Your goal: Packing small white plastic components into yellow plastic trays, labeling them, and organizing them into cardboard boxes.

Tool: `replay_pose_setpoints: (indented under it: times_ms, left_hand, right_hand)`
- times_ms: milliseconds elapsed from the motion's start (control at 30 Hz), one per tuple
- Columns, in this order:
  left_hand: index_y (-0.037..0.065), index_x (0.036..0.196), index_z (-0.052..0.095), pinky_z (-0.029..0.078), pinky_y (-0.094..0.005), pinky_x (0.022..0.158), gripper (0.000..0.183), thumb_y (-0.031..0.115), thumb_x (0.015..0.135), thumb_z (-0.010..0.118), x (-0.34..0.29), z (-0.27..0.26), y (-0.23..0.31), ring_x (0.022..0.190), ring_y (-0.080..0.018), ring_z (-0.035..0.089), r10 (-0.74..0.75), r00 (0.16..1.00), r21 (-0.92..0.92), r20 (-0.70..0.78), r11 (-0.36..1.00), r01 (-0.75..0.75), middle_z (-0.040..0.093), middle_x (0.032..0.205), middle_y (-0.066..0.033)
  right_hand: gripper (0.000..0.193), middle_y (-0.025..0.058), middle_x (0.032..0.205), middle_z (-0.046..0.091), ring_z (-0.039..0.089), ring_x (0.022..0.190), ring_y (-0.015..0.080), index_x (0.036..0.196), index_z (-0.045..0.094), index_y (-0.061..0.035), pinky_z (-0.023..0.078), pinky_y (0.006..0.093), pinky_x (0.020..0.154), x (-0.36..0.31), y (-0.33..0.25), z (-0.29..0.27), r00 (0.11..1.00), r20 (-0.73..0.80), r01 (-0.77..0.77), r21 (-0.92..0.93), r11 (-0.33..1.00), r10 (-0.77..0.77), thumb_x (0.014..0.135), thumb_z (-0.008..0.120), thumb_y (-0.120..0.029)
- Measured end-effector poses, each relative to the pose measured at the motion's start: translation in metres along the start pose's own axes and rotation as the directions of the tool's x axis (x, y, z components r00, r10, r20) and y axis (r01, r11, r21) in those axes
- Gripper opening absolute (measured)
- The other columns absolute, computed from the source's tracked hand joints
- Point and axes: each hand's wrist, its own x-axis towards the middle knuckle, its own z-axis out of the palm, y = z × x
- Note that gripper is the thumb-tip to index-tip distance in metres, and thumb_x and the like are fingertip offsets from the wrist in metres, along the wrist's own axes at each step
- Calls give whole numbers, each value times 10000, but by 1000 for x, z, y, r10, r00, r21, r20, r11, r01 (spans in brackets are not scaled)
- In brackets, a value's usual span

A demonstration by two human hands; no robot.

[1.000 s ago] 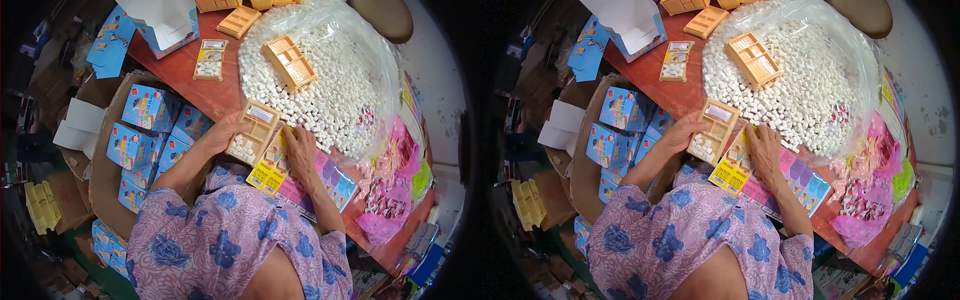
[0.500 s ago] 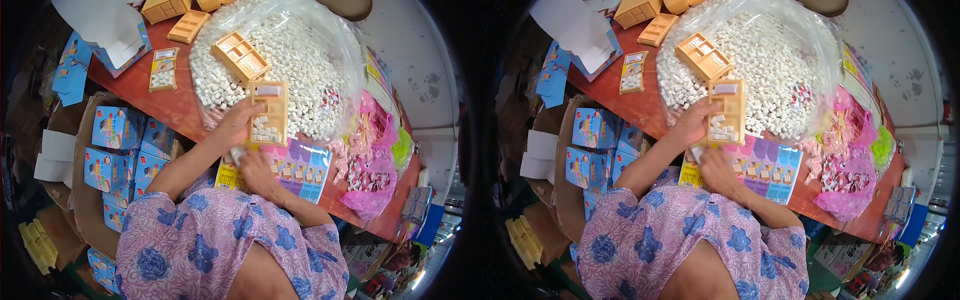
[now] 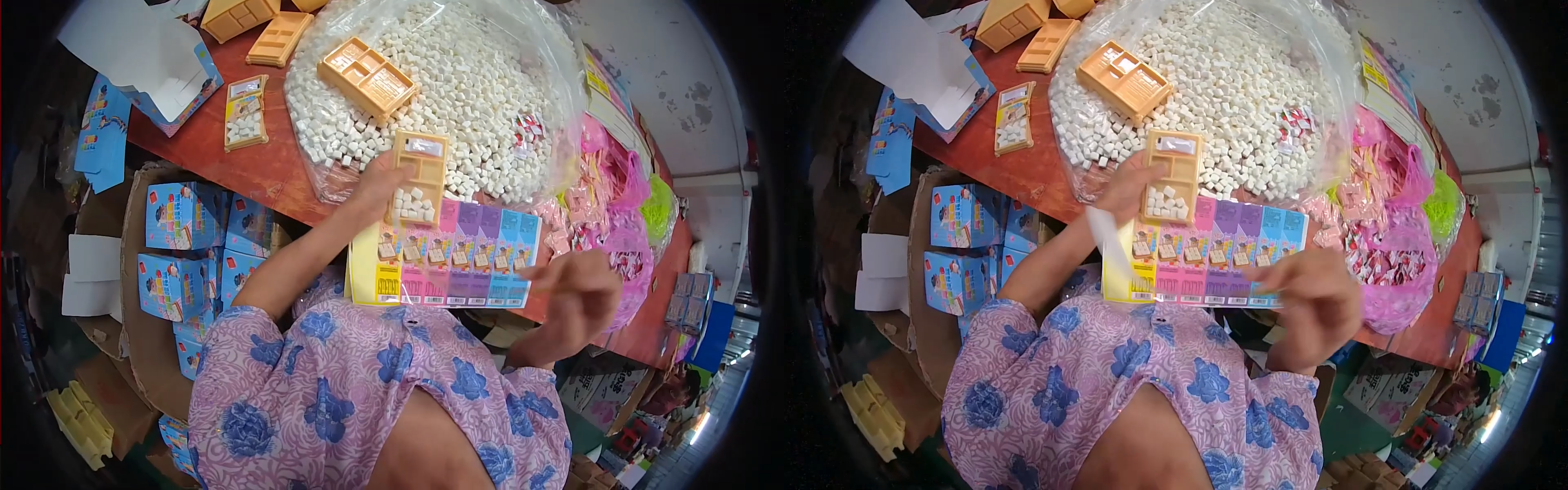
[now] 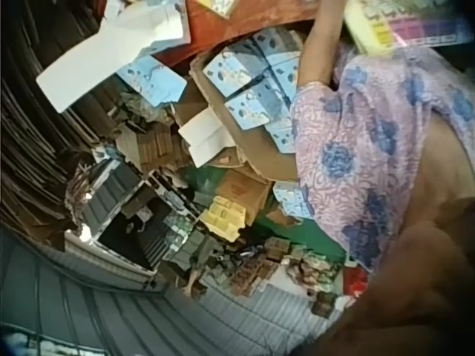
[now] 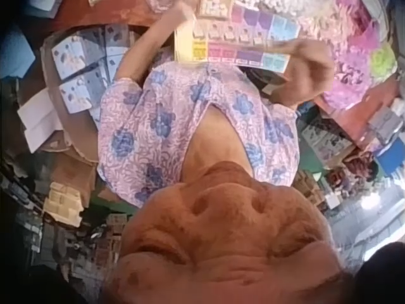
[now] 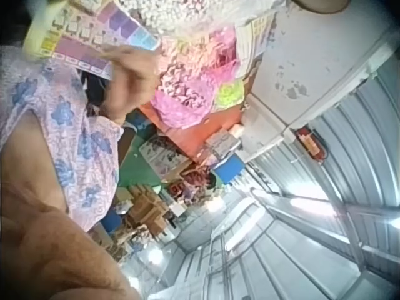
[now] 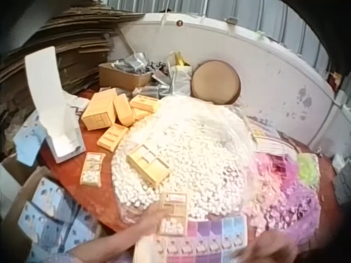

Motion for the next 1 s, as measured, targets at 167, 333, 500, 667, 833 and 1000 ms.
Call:
replay_pose_setpoints:
  times_ms: [167,333,500,667,833,1000]
  left_hand:
    - [-24,1009,466,510,-312,657,247,14,765,453,-1,-1,1,768,-198,588,-24,997,-198,76,979,39,566,902,-127]
    - [-14,1054,436,505,-318,679,320,13,736,466,-12,24,1,800,-187,576,-17,994,-207,110,978,40,543,937,-113]
    - [6,1093,415,497,-343,700,368,27,734,494,-18,26,1,822,-193,570,38,996,-250,75,968,-18,535,965,-104]
    - [37,1096,419,450,-334,800,379,46,734,533,-19,20,-1,931,-194,523,-50,993,-253,108,964,76,514,1037,-97]
    - [43,1095,434,466,-332,771,300,115,809,489,-16,17,-15,914,-178,530,-37,999,-273,-37,962,26,518,1041,-77]
    - [55,1101,429,452,-290,796,273,134,840,443,-22,29,-11,943,-157,510,-51,997,-220,-65,975,35,515,1043,-56]
  right_hand:
    - [161,106,793,518,527,711,184,919,446,-13,453,289,625,26,48,-8,859,-292,-288,405,868,421,759,465,-10]
    - [146,66,799,532,547,676,132,901,457,-30,480,244,527,29,108,13,766,-110,-445,620,646,634,763,482,8]
    - [129,67,804,528,554,654,129,900,457,-22,509,248,539,25,120,13,756,-58,-517,556,650,652,774,475,-3]
    - [122,66,820,522,557,672,122,896,461,-18,510,225,525,21,131,10,736,-143,-558,425,713,662,776,483,-12]
    - [115,56,819,515,555,685,114,883,469,-20,509,216,527,16,143,5,696,-153,-634,328,701,701,771,491,-16]
    - [201,66,838,526,534,744,146,932,487,-11,448,235,619,10,148,3,744,-191,-659,-48,751,640,736,532,-26]
